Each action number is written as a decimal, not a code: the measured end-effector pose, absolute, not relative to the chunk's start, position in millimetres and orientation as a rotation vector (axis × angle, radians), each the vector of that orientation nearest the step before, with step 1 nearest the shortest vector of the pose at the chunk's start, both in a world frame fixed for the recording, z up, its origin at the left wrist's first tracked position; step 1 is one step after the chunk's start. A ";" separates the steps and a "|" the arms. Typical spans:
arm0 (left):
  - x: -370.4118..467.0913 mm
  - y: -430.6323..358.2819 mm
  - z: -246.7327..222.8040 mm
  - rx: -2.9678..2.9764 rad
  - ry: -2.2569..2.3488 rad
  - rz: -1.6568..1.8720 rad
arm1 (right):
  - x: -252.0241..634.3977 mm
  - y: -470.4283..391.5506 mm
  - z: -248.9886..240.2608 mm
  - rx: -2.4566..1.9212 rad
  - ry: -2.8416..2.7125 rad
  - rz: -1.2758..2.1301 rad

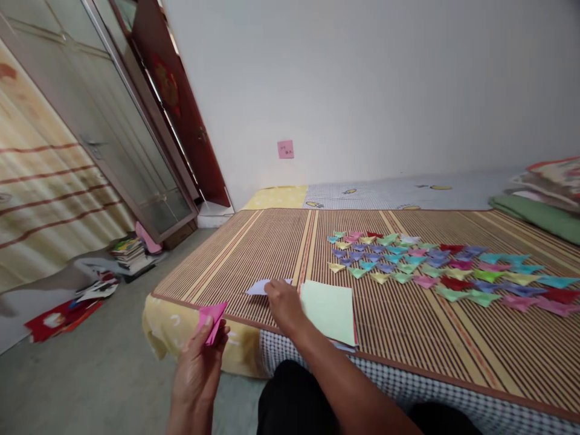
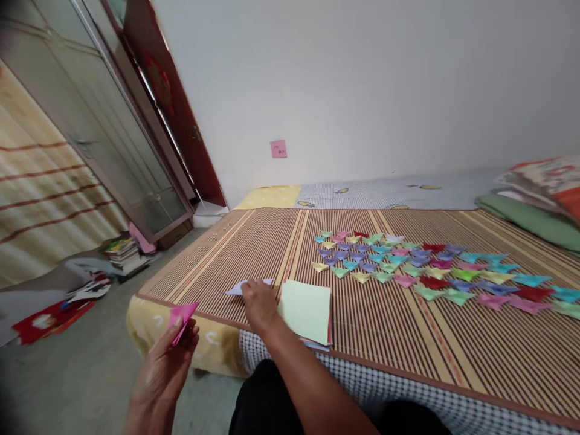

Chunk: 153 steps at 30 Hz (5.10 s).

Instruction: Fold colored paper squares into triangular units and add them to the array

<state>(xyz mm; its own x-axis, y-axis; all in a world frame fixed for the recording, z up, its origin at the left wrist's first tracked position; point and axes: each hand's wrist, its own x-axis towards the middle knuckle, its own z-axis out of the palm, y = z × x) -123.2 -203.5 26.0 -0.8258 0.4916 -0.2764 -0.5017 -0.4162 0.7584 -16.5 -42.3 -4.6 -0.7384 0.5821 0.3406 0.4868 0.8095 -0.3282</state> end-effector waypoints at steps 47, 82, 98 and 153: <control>16.2 -1.2 25.6 1.211 0.999 1.323 | 183.2 45.8 12.7 -0.657 -1.598 1.076; 10.6 -12.2 38.4 1.194 1.187 1.508 | 169.6 21.2 35.8 -0.778 -1.560 0.813; 17.8 -13.4 41.3 1.139 1.233 1.642 | 165.9 22.3 28.4 -0.761 -1.399 0.949; 18.1 -13.3 41.7 1.112 1.178 1.365 | 181.3 22.3 44.8 -0.728 -1.777 0.810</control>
